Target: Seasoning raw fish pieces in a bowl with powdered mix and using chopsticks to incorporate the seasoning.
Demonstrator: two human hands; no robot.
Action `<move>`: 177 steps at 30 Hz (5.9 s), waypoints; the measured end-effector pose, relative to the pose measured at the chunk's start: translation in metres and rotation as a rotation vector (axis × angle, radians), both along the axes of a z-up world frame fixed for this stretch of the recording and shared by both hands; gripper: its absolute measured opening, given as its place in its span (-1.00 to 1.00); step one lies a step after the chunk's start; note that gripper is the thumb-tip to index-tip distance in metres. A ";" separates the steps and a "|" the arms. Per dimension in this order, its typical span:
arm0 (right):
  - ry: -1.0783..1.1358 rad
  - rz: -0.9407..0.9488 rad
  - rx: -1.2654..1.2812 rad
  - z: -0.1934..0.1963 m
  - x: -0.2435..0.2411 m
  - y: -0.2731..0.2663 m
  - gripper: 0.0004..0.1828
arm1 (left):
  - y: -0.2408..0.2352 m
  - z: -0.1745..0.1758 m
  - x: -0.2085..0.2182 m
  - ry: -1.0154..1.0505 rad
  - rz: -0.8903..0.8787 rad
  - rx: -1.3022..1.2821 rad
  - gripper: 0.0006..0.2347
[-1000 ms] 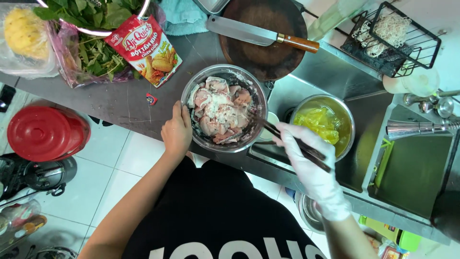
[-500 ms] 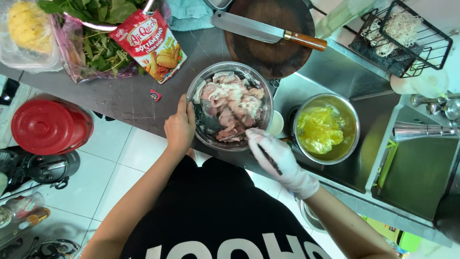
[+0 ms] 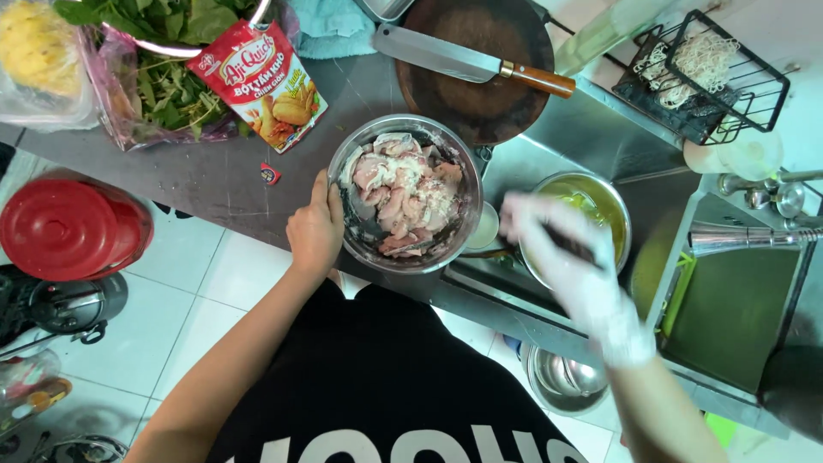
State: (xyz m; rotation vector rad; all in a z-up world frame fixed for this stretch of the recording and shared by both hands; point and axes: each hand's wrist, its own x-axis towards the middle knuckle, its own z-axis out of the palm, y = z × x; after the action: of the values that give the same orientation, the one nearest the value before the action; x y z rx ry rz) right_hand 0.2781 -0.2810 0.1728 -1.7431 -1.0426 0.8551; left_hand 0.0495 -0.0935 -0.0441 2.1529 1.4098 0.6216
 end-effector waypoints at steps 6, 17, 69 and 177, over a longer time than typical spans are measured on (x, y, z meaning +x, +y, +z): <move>0.037 -0.014 -0.015 -0.083 0.080 0.035 -0.77 | -0.003 0.001 0.002 0.017 0.007 -0.025 -0.69; 0.883 -0.297 -0.044 -0.172 0.024 0.015 -0.82 | 0.002 0.007 0.006 -0.042 0.027 -0.080 -0.67; 0.725 -0.624 0.161 -0.184 -0.017 -0.020 -0.84 | -0.003 0.009 0.007 -0.164 -0.003 -0.142 -0.66; -0.023 0.219 0.001 -0.002 0.036 0.025 -0.86 | 0.004 0.015 0.022 -0.215 0.014 -0.249 -0.66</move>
State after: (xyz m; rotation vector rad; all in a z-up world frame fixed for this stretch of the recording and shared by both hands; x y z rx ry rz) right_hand 0.3137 -0.2565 0.1712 -1.6618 -1.2657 0.9710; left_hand 0.0711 -0.0897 -0.0291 1.8269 1.3124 0.6259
